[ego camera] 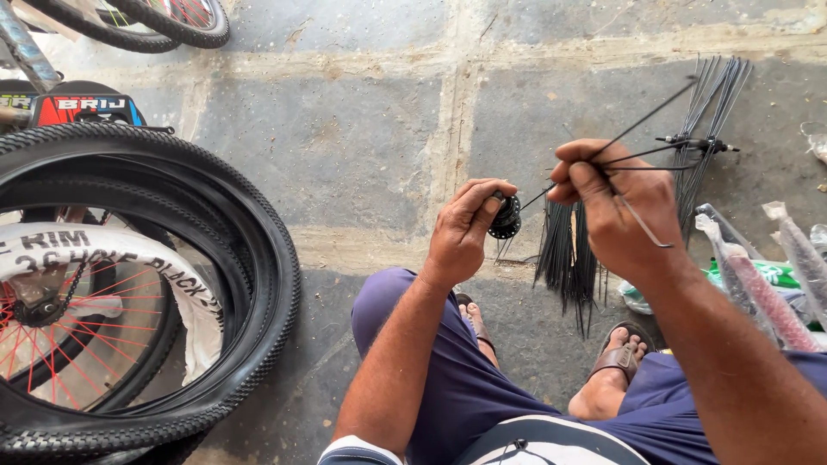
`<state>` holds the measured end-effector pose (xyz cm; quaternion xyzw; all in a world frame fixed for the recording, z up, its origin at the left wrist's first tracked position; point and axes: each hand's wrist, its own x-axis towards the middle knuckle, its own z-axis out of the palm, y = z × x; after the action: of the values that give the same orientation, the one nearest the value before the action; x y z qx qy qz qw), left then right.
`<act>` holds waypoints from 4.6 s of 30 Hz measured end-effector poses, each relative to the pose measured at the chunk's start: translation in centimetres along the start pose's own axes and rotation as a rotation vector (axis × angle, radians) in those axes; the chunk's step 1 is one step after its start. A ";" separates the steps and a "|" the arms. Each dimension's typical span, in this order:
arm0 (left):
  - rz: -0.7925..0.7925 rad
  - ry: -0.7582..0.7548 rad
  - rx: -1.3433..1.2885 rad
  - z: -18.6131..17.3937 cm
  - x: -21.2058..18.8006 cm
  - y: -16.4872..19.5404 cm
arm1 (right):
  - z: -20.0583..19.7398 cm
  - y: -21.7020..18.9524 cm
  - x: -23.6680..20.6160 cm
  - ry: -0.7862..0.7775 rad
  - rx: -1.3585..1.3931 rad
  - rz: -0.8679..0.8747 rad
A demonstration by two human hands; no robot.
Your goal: The person sits on the floor and inserts multiple black spokes into the holes of a bicycle hub. They hold the hub in one hand and feed the spokes into the flange with the other, arranging them in a radial pattern.
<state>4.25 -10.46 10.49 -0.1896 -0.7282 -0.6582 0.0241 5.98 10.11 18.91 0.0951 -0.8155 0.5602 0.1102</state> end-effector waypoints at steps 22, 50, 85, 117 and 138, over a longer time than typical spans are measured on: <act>0.016 0.017 0.018 -0.3 0.0 -0.6 | 0.7 2.2 -0.1 -0.044 -0.291 0.077; 0.092 -0.004 0.130 -0.1 -0.1 -0.8 | -0.2 3.5 0.2 0.031 -0.242 -0.005; 0.084 0.106 0.126 -0.8 -0.1 -2.2 | 2.8 1.6 -3.9 -0.037 0.111 -0.076; 0.058 0.129 0.103 -0.2 0.2 -1.8 | 2.6 4.6 -2.0 0.005 0.260 -0.035; 0.010 0.159 0.101 1.4 1.5 -2.5 | 0.5 5.8 1.1 -0.149 -0.409 0.047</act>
<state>2.43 -8.92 8.34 -0.1388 -0.7552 -0.6337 0.0946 3.29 11.65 13.88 0.0932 -0.9200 0.3770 0.0535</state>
